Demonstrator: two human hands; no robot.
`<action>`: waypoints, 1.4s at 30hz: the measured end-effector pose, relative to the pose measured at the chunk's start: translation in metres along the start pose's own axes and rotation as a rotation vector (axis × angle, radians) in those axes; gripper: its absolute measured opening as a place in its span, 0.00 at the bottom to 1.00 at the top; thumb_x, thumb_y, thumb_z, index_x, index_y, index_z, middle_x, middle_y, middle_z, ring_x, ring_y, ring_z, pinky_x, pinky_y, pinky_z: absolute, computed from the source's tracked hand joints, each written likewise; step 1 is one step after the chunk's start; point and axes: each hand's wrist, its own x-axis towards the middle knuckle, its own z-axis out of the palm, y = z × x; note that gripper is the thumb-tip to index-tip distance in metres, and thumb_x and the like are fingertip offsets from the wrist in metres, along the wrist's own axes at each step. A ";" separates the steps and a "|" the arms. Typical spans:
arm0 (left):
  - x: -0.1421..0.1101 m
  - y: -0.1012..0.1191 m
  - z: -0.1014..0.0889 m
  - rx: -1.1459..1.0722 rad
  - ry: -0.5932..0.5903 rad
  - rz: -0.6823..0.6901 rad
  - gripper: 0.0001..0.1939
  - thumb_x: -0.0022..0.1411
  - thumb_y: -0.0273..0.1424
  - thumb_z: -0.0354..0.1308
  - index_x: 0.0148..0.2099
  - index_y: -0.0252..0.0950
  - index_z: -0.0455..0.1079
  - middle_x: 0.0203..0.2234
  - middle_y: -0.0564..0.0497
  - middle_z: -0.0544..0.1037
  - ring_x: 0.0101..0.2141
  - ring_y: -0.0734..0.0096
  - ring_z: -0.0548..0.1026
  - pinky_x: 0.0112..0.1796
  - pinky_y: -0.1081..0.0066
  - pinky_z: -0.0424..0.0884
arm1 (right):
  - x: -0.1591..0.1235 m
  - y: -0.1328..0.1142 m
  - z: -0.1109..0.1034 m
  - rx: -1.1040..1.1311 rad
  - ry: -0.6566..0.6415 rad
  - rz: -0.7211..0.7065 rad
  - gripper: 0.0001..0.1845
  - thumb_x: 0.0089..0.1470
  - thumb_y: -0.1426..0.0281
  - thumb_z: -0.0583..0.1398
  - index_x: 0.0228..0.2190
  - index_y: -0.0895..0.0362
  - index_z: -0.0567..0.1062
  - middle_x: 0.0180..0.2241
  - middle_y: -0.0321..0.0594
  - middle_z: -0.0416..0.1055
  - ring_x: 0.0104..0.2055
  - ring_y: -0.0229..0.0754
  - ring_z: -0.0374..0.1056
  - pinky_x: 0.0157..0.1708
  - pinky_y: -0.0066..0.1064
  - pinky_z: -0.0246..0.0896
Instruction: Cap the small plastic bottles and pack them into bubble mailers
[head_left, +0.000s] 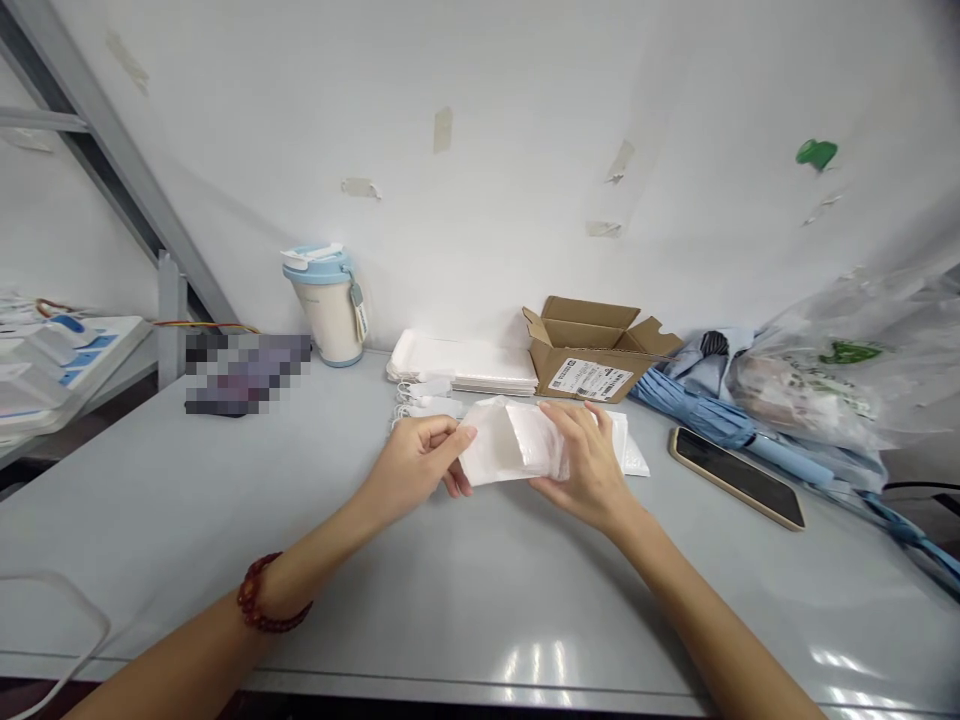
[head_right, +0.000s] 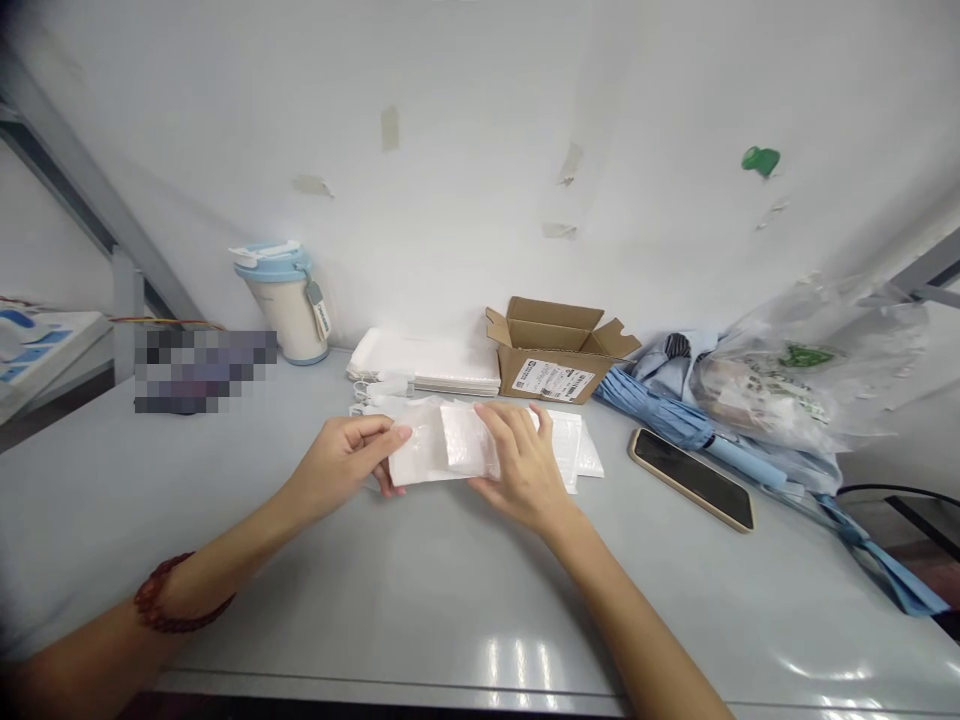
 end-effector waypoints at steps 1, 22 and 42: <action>0.003 0.000 -0.005 0.026 0.050 0.017 0.15 0.59 0.39 0.55 0.25 0.35 0.68 0.17 0.53 0.74 0.17 0.71 0.73 0.19 0.73 0.68 | -0.001 0.002 0.001 -0.005 0.003 0.018 0.39 0.49 0.67 0.59 0.59 0.55 0.47 0.48 0.51 0.66 0.48 0.53 0.63 0.52 0.51 0.46; 0.061 -0.055 -0.091 0.481 0.488 0.158 0.11 0.50 0.36 0.58 0.32 0.36 0.77 0.28 0.48 0.81 0.29 0.63 0.75 0.33 0.69 0.68 | -0.003 0.017 0.009 0.008 -0.146 0.196 0.32 0.48 0.70 0.57 0.55 0.54 0.54 0.50 0.50 0.65 0.51 0.55 0.61 0.49 0.47 0.49; 0.018 -0.019 -0.017 0.326 0.410 0.454 0.07 0.58 0.32 0.56 0.35 0.37 0.75 0.33 0.48 0.78 0.33 0.67 0.75 0.36 0.70 0.71 | 0.001 0.006 0.006 0.085 -0.226 0.261 0.32 0.48 0.69 0.57 0.54 0.53 0.55 0.51 0.48 0.67 0.51 0.55 0.62 0.49 0.47 0.50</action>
